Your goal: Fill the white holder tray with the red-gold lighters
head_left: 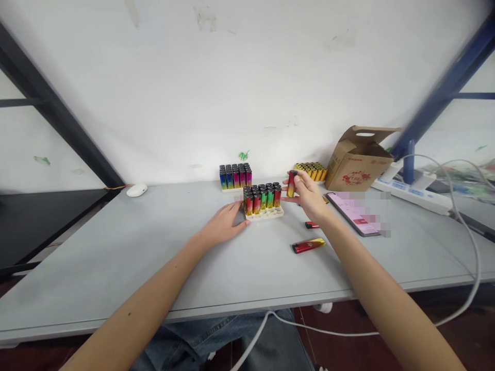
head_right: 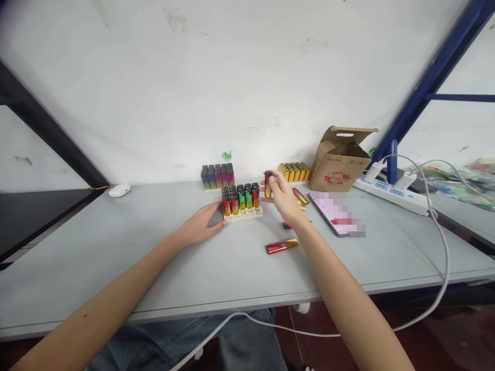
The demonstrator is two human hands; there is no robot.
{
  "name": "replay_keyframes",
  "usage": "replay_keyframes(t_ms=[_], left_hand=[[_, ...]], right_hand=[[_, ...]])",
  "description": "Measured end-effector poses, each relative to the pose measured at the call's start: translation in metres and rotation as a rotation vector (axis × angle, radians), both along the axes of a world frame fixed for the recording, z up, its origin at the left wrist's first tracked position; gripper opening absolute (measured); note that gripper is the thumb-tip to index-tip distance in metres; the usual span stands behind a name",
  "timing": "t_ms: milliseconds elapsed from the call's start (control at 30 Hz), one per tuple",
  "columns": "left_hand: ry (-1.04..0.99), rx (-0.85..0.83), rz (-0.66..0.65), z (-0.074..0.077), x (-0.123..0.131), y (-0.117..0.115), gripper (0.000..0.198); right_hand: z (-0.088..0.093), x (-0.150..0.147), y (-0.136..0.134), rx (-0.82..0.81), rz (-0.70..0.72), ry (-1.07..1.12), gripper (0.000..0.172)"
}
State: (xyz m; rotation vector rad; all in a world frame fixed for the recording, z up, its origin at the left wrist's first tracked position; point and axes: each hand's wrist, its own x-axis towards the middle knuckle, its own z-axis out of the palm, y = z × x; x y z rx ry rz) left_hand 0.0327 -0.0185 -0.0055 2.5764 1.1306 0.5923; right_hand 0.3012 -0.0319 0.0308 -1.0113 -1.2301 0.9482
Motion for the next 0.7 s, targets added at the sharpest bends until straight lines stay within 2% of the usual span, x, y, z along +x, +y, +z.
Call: replay_keyframes(t_ms=[133, 267, 400, 700], left_hand=[[-0.013, 0.000, -0.003, -0.001, -0.001, 0.000, 0.061], [-0.018, -0.004, -0.007, -0.001, -0.001, 0.000, 0.060], [-0.009, -0.003, -0.003, -0.001, 0.000, 0.000, 0.061], [-0.021, 0.011, -0.020, -0.002, 0.000, 0.001, 0.060]], right_hand=[[0.007, 0.001, -0.003, -0.037, -0.010, 0.109, 0.031], [0.014, 0.006, -0.003, -0.064, -0.027, 0.180, 0.035], [0.018, 0.003, -0.007, -0.131, 0.117, 0.253, 0.044], [0.022, -0.023, -0.024, -0.243, 0.397, 0.328, 0.037]])
